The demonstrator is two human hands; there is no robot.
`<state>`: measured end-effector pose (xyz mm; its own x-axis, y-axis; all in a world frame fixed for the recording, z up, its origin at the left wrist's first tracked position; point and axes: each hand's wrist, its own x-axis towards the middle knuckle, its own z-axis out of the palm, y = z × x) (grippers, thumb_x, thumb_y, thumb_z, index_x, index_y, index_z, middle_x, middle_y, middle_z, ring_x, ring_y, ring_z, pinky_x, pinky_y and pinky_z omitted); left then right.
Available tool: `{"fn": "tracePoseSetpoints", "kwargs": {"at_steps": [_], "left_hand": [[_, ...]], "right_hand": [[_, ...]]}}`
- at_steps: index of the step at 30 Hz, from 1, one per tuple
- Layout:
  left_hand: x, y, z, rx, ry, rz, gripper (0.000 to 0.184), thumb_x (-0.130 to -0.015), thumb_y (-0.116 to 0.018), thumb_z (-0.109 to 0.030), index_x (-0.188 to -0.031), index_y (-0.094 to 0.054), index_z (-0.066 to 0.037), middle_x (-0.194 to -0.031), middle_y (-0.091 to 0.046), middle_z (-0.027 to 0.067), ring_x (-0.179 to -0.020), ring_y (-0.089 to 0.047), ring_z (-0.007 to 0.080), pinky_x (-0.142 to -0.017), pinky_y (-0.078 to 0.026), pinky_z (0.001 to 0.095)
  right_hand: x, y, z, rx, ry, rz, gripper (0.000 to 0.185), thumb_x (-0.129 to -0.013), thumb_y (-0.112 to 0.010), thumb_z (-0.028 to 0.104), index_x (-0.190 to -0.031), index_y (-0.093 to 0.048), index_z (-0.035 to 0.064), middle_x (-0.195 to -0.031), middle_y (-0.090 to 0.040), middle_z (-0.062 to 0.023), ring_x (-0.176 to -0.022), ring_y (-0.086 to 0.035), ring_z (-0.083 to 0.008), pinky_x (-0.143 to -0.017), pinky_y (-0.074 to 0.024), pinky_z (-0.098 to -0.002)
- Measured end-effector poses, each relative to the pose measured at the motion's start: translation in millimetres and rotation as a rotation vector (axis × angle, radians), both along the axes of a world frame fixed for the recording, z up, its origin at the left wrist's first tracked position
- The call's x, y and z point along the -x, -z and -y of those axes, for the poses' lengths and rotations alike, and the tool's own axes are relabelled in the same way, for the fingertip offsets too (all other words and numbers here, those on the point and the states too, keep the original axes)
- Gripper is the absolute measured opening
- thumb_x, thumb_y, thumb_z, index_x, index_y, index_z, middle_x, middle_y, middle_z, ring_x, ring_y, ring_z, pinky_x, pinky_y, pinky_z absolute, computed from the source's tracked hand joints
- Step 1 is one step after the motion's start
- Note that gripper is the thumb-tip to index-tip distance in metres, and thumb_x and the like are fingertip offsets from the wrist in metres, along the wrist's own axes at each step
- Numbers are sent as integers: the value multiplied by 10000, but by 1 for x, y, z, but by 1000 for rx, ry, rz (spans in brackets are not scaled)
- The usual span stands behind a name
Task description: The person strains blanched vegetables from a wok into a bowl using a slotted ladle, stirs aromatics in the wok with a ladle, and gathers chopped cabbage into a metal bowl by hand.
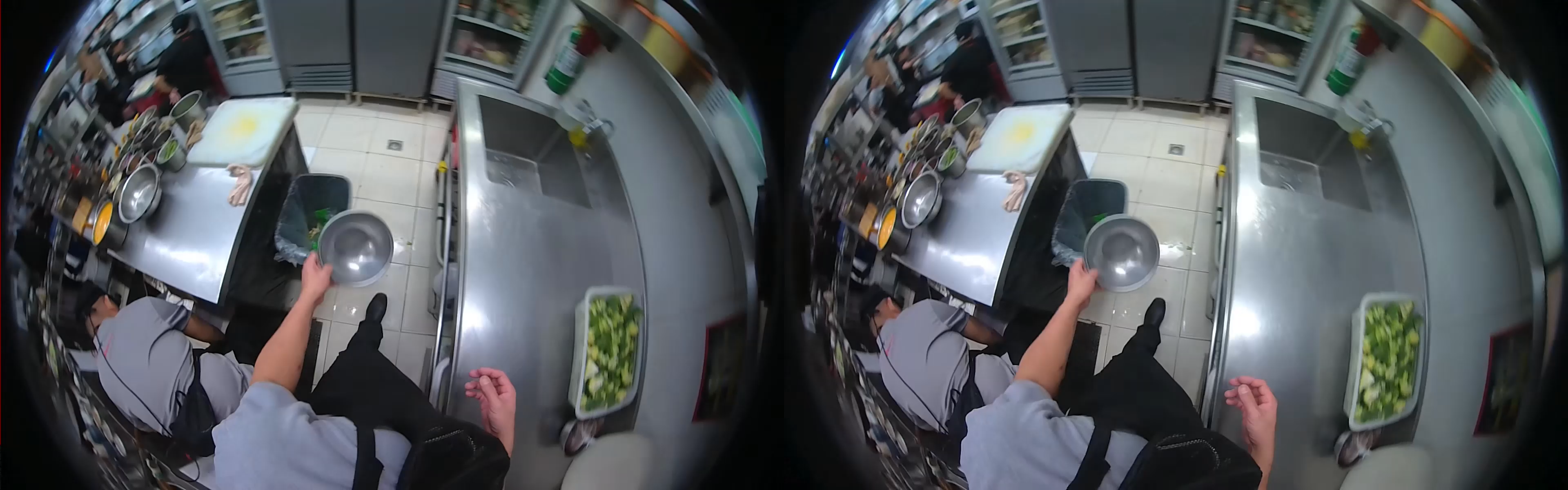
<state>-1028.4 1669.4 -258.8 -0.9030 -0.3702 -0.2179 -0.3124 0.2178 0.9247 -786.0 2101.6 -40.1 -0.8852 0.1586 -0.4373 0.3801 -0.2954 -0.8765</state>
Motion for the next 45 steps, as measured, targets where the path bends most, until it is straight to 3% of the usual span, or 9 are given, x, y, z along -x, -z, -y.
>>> {"fn": "tracePoseSetpoints", "kwargs": {"at_steps": [1, 6, 15, 17, 22, 24, 34, 39, 45], "left_hand": [[31, 5, 25, 386, -31, -69, 293, -823, -578, 70, -1105, -604, -4, -1063, -644, 153, -874, -686, 316, -784, -593, 398], [155, -107, 87, 756, -222, -597, 247, -775, -536, 134, -991, -585, 26, -1240, -674, 142, -1086, -673, 363, -893, -536, 394], [316, -135, 165, 923, -269, -562, 204, -778, -582, 140, -932, -562, 8, -1310, -661, 154, -1082, -666, 400, -842, -552, 432], [354, -135, 166, 781, -324, -531, 185, -787, -587, 131, -919, -559, 5, -1284, -675, 161, -999, -659, 396, -775, -529, 407], [467, -92, 172, 208, -547, -270, 116, -862, -638, 42, -894, -538, -7, -859, -534, 45, -750, -618, 166, -722, -557, 354], [519, -120, 149, -360, -644, -426, 179, -941, -578, 23, -1113, -562, -24, -978, -645, 62, -761, -686, 154, -651, -644, 312], [656, -120, 184, -621, -978, -374, 558, -866, -564, 93, -1378, -387, -44, -1210, -573, 125, -1057, -666, 256, -814, -644, 455], [746, -108, 237, -1056, -931, -475, 655, -848, -521, 124, -1455, -362, -63, -1291, -569, 151, -1112, -657, 303, -916, -609, 523], [828, -101, 375, -1227, -910, -540, 629, -863, -505, 101, -1474, -395, -3, -1329, -587, 198, -1157, -662, 361, -989, -594, 560]], "right_hand": [[28, 6, 7, -2, -36, 16, 210, -1037, -624, 110, -1210, -628, -8, -1159, -709, -151, -915, -711, -196, -809, -587, -332], [184, 23, 36, -91, -138, 131, 220, -1028, -653, 143, -1187, -654, -9, -1129, -715, -115, -907, -699, -175, -808, -576, -318], [484, 14, 50, -323, -335, -39, 254, -1043, -641, 202, -1202, -658, 5, -1102, -712, -88, -890, -691, -149, -796, -559, -298], [553, 34, 48, -389, -347, -43, 265, -1040, -649, 223, -1195, -659, 8, -1090, -709, -74, -874, -686, -139, -774, -552, -283], [768, 70, 72, -409, -529, -74, 250, -1039, -658, 234, -1182, -668, 29, -1045, -709, -56, -867, -679, -131, -746, -542, -269], [872, 66, 108, -377, -632, -112, 248, -1040, -657, 229, -1183, -665, 27, -1046, -710, -61, -871, -680, -133, -748, -541, -269], [1235, 54, 414, -330, -1283, -276, 284, -1033, -657, 245, -1212, -654, 24, -1095, -703, -68, -882, -697, -152, -740, -552, -290], [1324, 182, 422, -875, -1513, -355, 268, -999, -661, 233, -1102, -696, -12, -858, -736, -110, -689, -693, -165, -637, -546, -318], [1394, 246, 428, -1332, -1735, 75, 315, -963, -646, 290, -1097, -724, 16, -927, -761, -142, -783, -729, -242, -699, -564, -396]]}}
